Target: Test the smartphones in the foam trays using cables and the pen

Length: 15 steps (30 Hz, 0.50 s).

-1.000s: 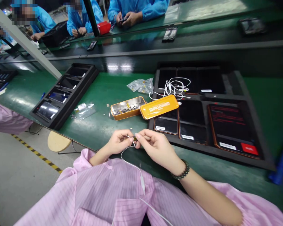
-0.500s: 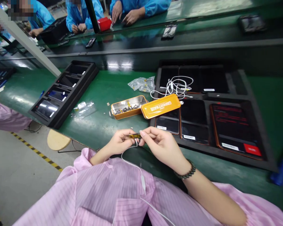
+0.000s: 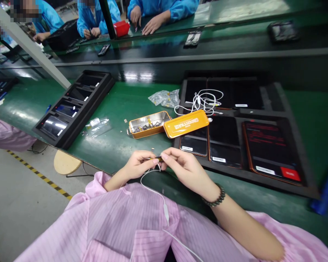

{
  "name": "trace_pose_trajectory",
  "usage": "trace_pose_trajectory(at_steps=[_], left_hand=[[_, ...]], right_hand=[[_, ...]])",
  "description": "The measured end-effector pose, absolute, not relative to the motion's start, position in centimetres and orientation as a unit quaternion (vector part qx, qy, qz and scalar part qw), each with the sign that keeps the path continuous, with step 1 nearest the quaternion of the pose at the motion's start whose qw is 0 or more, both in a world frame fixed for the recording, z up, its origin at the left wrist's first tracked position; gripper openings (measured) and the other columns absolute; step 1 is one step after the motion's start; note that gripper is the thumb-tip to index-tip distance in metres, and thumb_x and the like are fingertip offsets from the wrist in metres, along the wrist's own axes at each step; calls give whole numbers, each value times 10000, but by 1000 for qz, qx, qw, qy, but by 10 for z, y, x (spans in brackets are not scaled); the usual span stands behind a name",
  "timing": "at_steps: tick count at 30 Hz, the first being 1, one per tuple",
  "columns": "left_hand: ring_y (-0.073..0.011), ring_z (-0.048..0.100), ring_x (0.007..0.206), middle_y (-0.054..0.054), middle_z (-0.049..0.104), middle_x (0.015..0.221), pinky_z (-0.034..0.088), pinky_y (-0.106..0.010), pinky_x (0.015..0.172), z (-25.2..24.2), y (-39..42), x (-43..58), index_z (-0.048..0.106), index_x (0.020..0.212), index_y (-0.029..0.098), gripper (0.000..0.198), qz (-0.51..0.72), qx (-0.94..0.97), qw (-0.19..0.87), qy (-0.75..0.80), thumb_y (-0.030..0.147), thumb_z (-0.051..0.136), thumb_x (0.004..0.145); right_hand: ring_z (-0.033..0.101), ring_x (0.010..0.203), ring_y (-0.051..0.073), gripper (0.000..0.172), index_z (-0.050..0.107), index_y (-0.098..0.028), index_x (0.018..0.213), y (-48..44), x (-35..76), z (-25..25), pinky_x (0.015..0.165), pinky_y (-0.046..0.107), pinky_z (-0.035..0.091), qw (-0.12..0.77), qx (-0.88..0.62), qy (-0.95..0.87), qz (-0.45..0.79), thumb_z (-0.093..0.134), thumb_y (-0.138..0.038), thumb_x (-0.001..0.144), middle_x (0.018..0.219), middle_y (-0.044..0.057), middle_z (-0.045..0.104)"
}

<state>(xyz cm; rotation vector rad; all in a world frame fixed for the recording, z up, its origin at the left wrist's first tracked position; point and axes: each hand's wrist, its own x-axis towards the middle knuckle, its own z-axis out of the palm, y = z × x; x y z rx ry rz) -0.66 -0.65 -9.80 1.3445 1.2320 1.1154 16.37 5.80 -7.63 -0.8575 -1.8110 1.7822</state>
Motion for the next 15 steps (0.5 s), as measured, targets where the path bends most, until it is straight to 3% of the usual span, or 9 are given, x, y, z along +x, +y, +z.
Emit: trace_pose_trajectory(at_steps=[4,7,15], left_hand=[[-107,493,558,-17,558,576,389,-238,569,-97,-7,-7,563,583,149,558,434,588,462,502,600,523,910],[-115,511,574,-16,559,579,409,-244,602,-96,-7,-8,545,581,159,560,435,601,445,502,595,490,928],[-100,502,519,-11,567,548,389,-222,545,-103,-7,-11,539,552,156,546,466,607,401,503,559,529,920]], right_hand=[[507,497,104,372,558,-199,767,56,163,-79,478,230,430,214,-305,-665,647,591,-559,855,561,-26,553],[477,513,97,353,540,-200,789,54,163,-79,482,230,382,211,-299,-683,632,517,-533,906,584,-26,541],[546,616,119,336,483,-214,812,56,165,-77,619,261,457,204,-255,-664,673,466,-527,933,656,-12,577]])
